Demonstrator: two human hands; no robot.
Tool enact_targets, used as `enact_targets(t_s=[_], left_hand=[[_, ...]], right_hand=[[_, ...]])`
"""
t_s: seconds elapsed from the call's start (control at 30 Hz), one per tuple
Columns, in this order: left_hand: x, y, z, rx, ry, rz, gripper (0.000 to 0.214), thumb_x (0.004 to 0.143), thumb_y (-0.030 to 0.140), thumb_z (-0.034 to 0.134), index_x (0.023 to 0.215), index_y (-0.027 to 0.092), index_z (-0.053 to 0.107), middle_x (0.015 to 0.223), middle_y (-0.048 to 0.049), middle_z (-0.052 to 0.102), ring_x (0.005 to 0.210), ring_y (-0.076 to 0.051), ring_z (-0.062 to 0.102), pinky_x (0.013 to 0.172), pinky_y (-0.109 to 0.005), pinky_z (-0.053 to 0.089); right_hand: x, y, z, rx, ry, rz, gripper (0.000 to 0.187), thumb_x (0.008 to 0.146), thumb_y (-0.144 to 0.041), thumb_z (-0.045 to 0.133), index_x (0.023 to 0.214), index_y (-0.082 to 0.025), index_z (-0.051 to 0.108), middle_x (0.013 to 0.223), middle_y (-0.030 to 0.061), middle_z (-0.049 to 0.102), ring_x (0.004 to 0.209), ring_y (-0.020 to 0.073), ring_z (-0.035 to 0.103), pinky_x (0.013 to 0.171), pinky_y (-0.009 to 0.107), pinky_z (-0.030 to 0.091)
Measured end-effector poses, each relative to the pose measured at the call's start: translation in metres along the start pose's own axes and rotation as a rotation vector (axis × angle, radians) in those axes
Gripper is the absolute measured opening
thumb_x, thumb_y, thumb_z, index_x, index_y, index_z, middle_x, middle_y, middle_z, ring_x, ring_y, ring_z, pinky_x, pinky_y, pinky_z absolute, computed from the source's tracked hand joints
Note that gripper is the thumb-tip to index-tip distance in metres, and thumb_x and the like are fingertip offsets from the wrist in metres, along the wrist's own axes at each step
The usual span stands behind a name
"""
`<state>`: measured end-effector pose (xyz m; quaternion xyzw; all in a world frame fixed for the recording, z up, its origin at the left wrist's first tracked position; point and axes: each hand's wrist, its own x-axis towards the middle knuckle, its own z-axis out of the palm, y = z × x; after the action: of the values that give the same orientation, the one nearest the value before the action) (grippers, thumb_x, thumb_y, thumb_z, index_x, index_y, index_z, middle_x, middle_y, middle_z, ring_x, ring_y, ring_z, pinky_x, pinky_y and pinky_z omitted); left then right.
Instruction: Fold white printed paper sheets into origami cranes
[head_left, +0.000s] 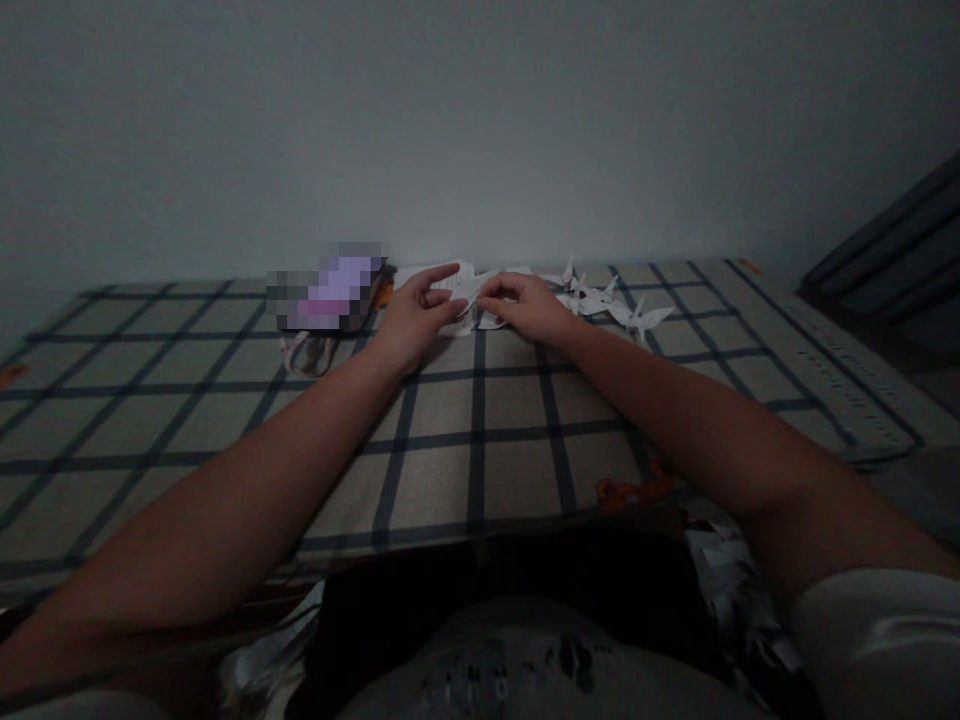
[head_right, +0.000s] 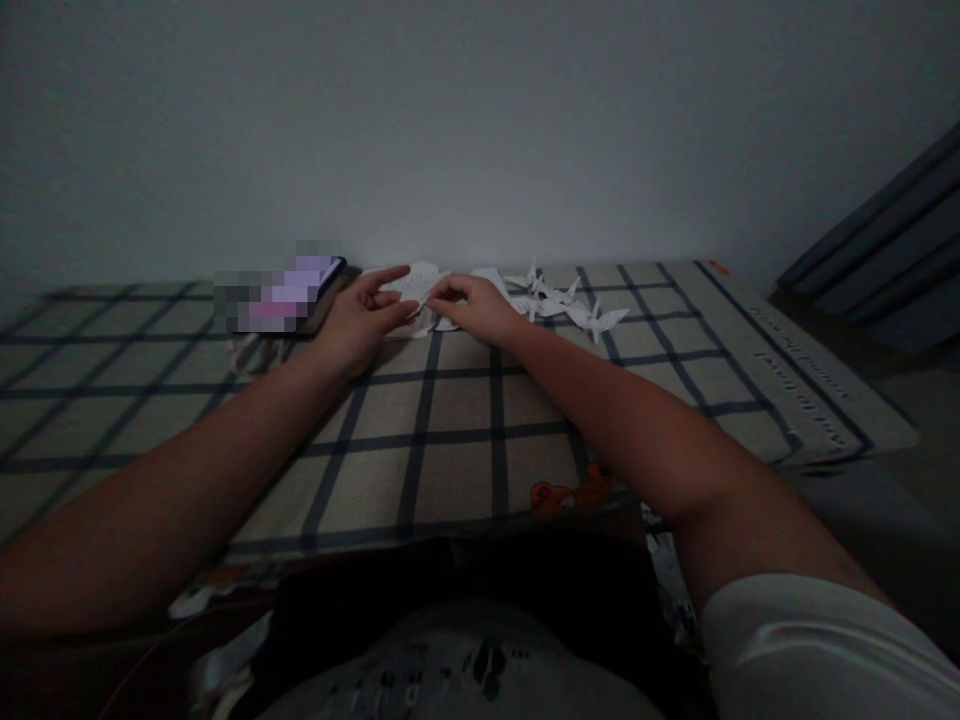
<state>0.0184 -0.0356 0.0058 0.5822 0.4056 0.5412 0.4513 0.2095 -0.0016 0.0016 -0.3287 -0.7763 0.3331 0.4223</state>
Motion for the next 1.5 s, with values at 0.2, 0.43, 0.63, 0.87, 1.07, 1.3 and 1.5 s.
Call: enact_targets(t_s=[0.2,0.43,0.63,0.87,1.07,1.3,1.5], left_hand=[[-0.001,-0.001,0.0,0.006,-0.031,0.033,0.066,0.064,0.021,0.078,0.127,0.017,0.06,0.08,-0.0013,0.069,0.068,-0.012,0.064,0.071,-0.026,0.052],[-0.003,0.003,0.001,0.063,-0.013,0.007,0.07,0.061,0.021,0.081,0.128,0.017,0.06,0.074,0.0003,0.066,0.069,-0.014,0.064,0.07,-0.026,0.052],[-0.001,-0.001,0.001,-0.011,-0.003,-0.021,0.072,0.062,0.021,0.08,0.13,0.015,0.057,0.075,-0.0005,0.067,0.069,-0.014,0.066,0.072,-0.028,0.054],[0.004,-0.007,0.001,-0.09,0.008,-0.001,0.067,0.067,0.025,0.078,0.13,0.018,0.055,0.087,-0.0042,0.071,0.073,-0.015,0.069,0.078,-0.032,0.056],[0.003,-0.004,0.0,-0.02,-0.019,-0.023,0.069,0.063,0.021,0.079,0.129,0.018,0.058,0.064,0.004,0.06,0.057,-0.011,0.06,0.059,-0.024,0.049],[0.001,-0.003,-0.001,0.035,-0.077,-0.035,0.067,0.061,0.019,0.08,0.125,0.017,0.062,0.053,0.0094,0.046,0.046,-0.007,0.045,0.05,-0.02,0.038],[0.002,-0.009,0.0,0.046,-0.046,-0.054,0.064,0.057,0.022,0.085,0.117,0.015,0.065,0.072,0.0005,0.067,0.064,-0.013,0.064,0.064,-0.024,0.05]], right_hand=[[0.0,0.003,0.002,0.02,0.052,-0.01,0.016,0.081,-0.031,0.065,0.084,-0.015,0.065,0.08,0.0023,0.065,0.069,0.0123,0.058,0.064,0.027,0.05],[0.002,0.011,0.003,-0.001,0.065,-0.02,0.018,0.079,-0.033,0.067,0.084,-0.016,0.063,0.08,0.0026,0.065,0.075,0.0139,0.06,0.068,0.028,0.052],[0.003,0.015,0.008,0.133,0.094,-0.007,0.032,0.081,-0.034,0.067,0.105,-0.022,0.05,0.078,-0.003,0.058,0.068,0.0107,0.058,0.061,0.024,0.05],[0.002,0.003,0.008,0.181,0.135,0.118,0.037,0.084,-0.041,0.066,0.112,-0.021,0.052,0.082,-0.0002,0.064,0.069,0.0106,0.061,0.058,0.021,0.049],[-0.003,-0.004,0.006,0.117,0.06,0.096,0.022,0.086,-0.038,0.064,0.085,-0.016,0.064,0.075,0.0016,0.065,0.066,0.0096,0.058,0.059,0.021,0.047],[-0.001,-0.003,0.004,0.006,0.041,0.107,0.02,0.085,-0.031,0.063,0.075,-0.014,0.063,0.066,0.0002,0.061,0.061,0.0104,0.054,0.059,0.025,0.043],[-0.001,-0.005,0.005,0.023,0.032,0.085,0.017,0.081,-0.029,0.066,0.077,-0.013,0.064,0.068,-0.0002,0.06,0.063,0.0104,0.054,0.06,0.025,0.043]])
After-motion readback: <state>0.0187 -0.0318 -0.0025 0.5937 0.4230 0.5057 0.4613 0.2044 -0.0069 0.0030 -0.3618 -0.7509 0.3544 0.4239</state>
